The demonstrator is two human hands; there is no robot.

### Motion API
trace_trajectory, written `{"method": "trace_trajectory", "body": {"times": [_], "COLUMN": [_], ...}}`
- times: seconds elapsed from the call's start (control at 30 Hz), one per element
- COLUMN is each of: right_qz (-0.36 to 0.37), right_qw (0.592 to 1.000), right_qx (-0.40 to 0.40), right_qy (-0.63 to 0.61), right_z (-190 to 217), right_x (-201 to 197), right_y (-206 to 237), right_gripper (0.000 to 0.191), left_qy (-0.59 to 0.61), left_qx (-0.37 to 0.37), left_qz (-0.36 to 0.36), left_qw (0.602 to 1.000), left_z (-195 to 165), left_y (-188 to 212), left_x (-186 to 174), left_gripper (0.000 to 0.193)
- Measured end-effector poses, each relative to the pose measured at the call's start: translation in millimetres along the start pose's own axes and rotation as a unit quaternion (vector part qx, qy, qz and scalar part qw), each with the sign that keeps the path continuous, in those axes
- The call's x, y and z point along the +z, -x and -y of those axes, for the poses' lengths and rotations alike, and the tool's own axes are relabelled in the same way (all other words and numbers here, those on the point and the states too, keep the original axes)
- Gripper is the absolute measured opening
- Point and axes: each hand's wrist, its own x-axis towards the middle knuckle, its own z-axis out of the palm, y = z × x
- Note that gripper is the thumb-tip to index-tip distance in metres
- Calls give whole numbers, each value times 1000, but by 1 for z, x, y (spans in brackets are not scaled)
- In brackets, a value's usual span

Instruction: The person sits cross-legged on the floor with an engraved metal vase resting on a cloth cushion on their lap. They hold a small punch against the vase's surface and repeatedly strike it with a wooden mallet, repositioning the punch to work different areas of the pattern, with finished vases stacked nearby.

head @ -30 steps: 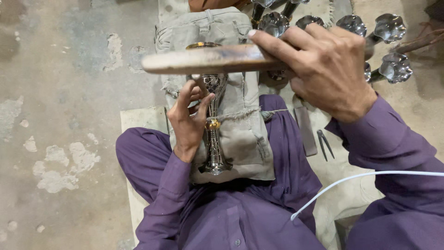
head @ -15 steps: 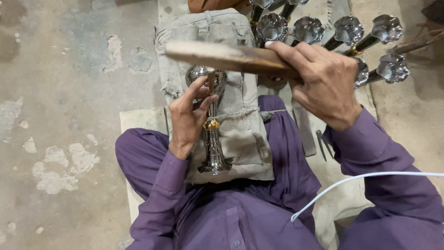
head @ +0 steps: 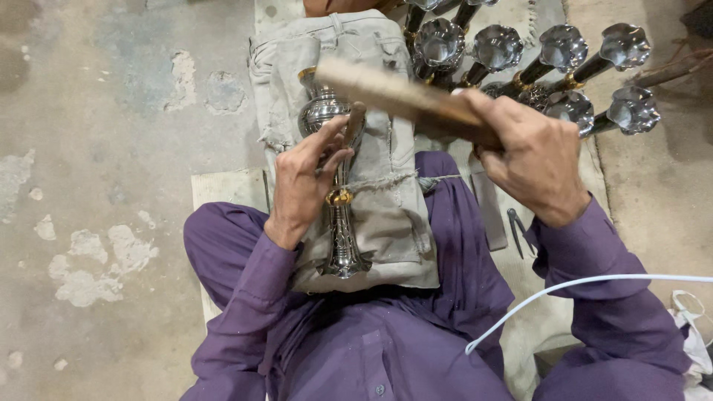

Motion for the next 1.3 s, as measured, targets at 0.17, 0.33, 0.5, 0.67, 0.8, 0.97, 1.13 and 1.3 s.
{"method": "trace_trajectory", "body": {"times": [0.17, 0.33, 0.5, 0.67, 0.8, 0.97, 1.13, 1.3], "right_qz": [-92, -91, -116, -149, -236, -93, -105, -77], "right_qw": [984, 981, 981, 955, 890, 959, 939, 971], "right_qx": [8, 90, 94, 120, 160, 175, 135, 50], "right_qy": [-154, -148, -121, -226, -355, -203, -298, -223], "right_z": [7, 12, 16, 18, 23, 16, 11, 7], "right_x": [11, 27, 47, 77, 102, 102, 75, 31], "right_y": [13, 24, 48, 67, 77, 85, 69, 42], "right_gripper": [61, 58, 59, 51, 31, 58, 57, 63], "left_qy": [2, 3, -44, -50, -59, -110, 94, 159], "left_qx": [23, 66, 63, 145, 152, 113, 38, -30], "left_qz": [49, 112, 195, 216, 261, 273, 59, 33], "left_qw": [999, 992, 978, 964, 951, 949, 993, 986], "left_z": [-7, -11, -9, -2, -2, 1, 14, 26], "left_y": [-9, -23, -34, -45, -54, -47, -13, 2], "left_x": [-7, -12, -13, -12, -9, -9, -10, -5], "left_gripper": [50, 49, 49, 51, 53, 55, 57, 55]}}
